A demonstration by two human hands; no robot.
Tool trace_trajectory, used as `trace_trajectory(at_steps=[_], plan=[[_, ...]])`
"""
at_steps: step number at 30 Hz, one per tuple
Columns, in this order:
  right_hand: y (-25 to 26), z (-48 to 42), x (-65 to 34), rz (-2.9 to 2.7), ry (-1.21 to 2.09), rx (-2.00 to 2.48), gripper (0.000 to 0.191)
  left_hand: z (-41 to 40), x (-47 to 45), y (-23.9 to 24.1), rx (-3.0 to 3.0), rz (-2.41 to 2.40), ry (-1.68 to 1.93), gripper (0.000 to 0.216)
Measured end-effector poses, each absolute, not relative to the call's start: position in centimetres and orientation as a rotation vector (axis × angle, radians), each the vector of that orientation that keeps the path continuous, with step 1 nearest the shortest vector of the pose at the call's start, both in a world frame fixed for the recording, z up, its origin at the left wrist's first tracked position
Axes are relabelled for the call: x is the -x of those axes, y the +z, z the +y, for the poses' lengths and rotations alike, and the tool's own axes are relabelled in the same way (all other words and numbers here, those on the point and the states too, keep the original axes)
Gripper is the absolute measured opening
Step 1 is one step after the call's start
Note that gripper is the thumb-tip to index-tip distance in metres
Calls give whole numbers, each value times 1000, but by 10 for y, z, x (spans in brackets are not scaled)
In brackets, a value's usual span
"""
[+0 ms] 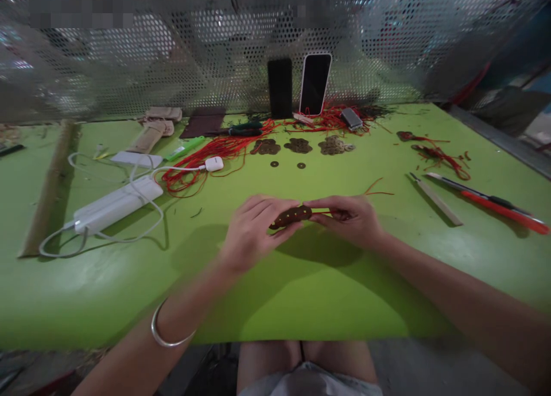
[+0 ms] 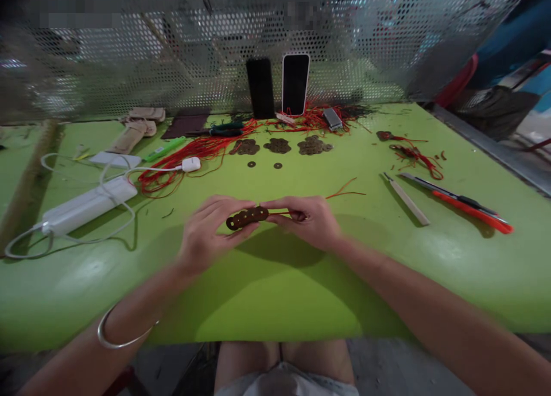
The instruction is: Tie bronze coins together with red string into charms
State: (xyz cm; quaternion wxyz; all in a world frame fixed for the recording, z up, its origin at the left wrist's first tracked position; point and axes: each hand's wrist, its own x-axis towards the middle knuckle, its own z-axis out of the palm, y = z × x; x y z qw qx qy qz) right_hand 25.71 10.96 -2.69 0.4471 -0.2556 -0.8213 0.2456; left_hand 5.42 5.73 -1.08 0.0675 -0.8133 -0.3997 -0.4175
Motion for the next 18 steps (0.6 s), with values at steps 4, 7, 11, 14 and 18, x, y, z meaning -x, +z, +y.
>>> trace_trajectory(at_steps=[4, 7, 11, 14, 18], plan=[[-28, 111, -258, -2056, 600, 651, 20, 58, -54, -11, 2472, -1161, -1261, 22], [-29, 111, -258, -2069, 618, 674, 23, 58, -53, -10, 2484, -1157, -1262, 21], [-29, 112, -257, -2066, 648, 679, 27, 59, -51, -8, 2501, -1159, -1266, 20], [-28, 111, -258, -2068, 629, 668, 23, 59, -51, -8, 2517, -1160, -1259, 19], [-28, 110, -258, -2072, 646, 675, 22, 59, -51, -8, 2527, -1157, -1259, 18]])
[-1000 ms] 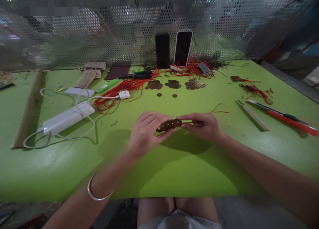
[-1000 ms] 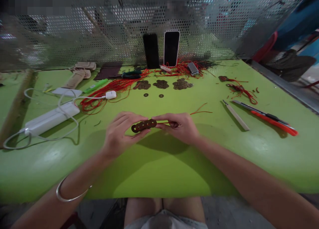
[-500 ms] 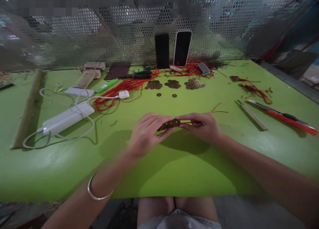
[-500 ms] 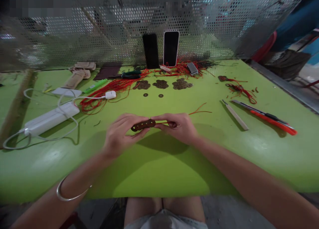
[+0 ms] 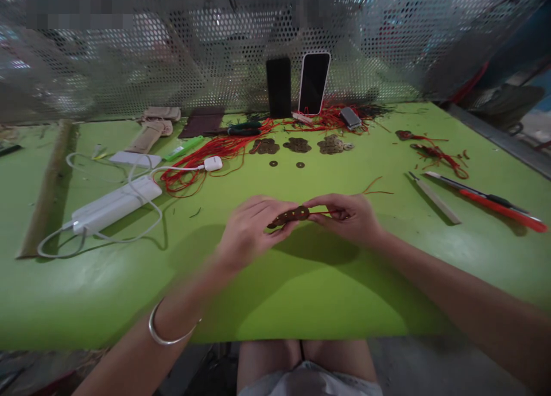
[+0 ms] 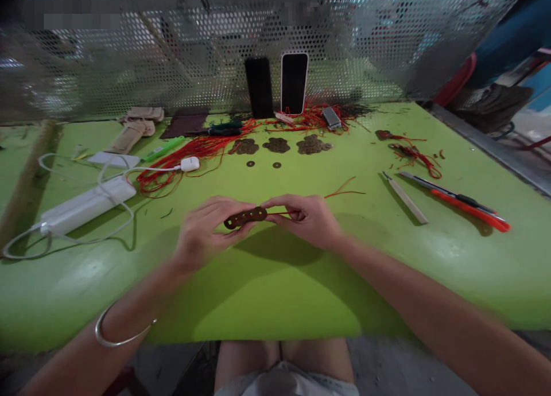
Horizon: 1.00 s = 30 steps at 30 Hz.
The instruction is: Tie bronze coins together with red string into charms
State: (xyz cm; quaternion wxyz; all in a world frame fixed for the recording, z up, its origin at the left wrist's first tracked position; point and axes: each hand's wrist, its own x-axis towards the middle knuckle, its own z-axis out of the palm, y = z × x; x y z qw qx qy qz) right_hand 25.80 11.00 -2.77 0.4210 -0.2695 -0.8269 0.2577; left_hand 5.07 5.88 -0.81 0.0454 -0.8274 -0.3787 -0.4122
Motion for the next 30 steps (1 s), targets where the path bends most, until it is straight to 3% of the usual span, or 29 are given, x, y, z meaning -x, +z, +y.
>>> trace_trajectory(at_steps=[12, 22, 30], plan=[[-23, 109, -258, -1895, 819, 739, 22, 60, -47, -6, 2421, -1257, -1230, 38], [-23, 111, -259, -1803, 885, 794, 24, 60, -44, -4, 2347, -1268, -1290, 22], [-23, 110, -258, -1820, 876, 749, 23, 60, -46, -5, 2291, -1266, -1329, 26]])
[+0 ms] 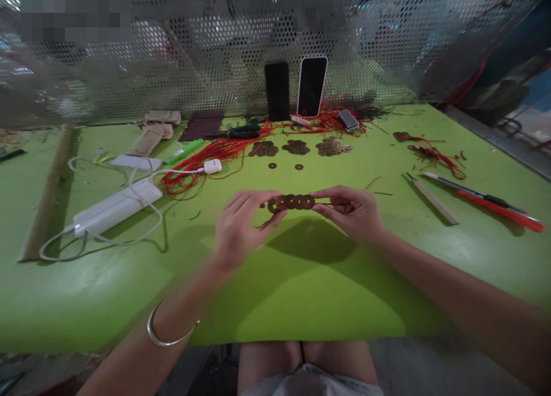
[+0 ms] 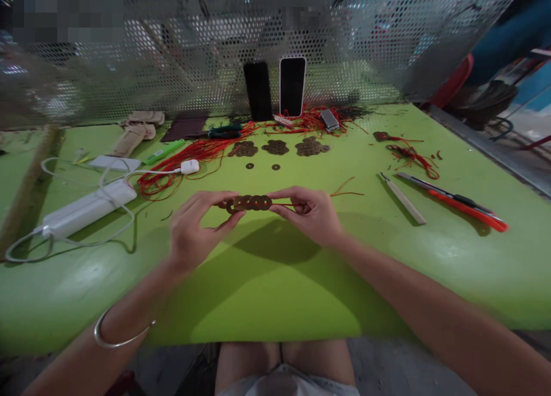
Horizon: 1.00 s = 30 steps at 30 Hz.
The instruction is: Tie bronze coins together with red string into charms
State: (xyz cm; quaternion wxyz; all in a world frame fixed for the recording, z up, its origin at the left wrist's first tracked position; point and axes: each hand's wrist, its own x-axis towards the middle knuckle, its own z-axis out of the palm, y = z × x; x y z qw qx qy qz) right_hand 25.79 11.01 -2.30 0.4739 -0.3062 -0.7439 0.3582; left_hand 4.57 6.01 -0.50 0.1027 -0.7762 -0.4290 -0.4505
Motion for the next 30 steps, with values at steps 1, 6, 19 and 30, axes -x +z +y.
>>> trace_trajectory(at_steps=[1, 6, 19, 30], plan=[[-23, 110, -258, -1819, 872, 744, 23, 60, -46, -5, 2295, -1265, -1334, 27], [-23, 109, -257, -1811, 856, 739, 24, 60, -45, -5, 2326, -1266, -1333, 27], [-24, 110, -257, -1796, 841, 734, 22, 59, -46, -5, 2352, -1288, -1320, 24], [-21, 109, -255, -1802, 799, 734, 20, 58, -48, -5, 2409, -1407, -1321, 32]])
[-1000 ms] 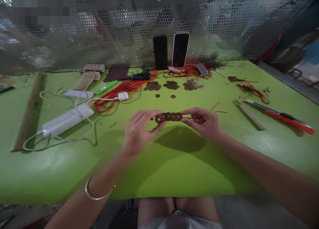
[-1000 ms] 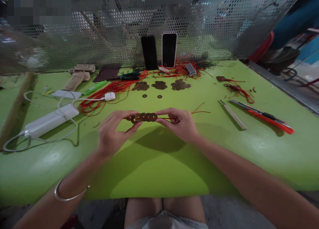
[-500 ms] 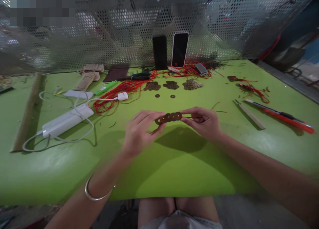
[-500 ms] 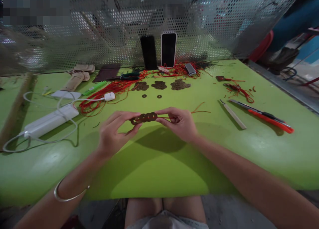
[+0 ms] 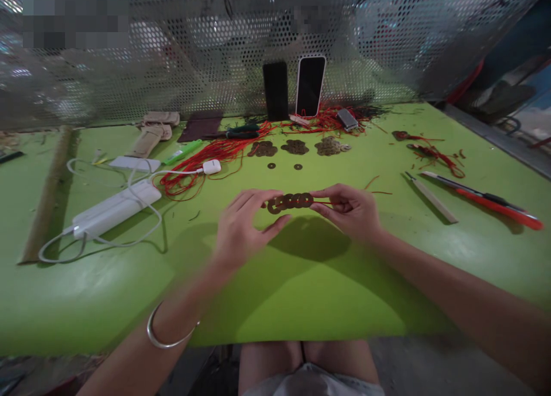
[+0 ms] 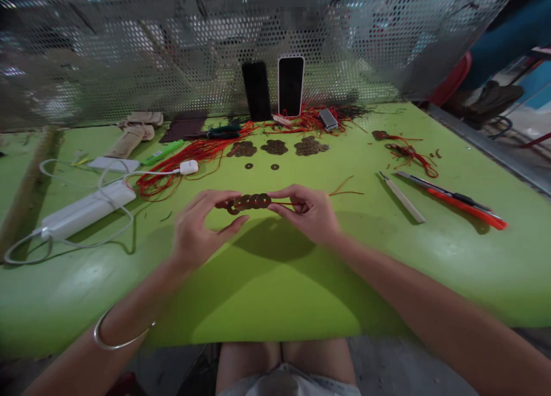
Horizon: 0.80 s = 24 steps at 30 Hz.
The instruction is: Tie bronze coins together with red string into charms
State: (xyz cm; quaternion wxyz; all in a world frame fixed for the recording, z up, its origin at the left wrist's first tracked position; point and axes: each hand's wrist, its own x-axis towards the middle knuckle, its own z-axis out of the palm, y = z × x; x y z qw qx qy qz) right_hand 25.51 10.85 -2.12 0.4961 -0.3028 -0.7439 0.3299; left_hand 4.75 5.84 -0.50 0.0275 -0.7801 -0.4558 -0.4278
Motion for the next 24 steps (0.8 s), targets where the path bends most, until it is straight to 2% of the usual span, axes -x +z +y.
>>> trace_trajectory(at_steps=[6, 14, 24], plan=[[-25, 107, -255, -1835, 782, 690, 20, 59, -48, -8, 2376, -1445, -1332, 21], [-25, 108, -254, -1820, 758, 706, 19, 57, -49, -6, 2441, -1637, -1431, 22], [-27, 109, -254, -1790, 736, 704, 15, 64, -42, -12, 2763, -2055, -1807, 12]])
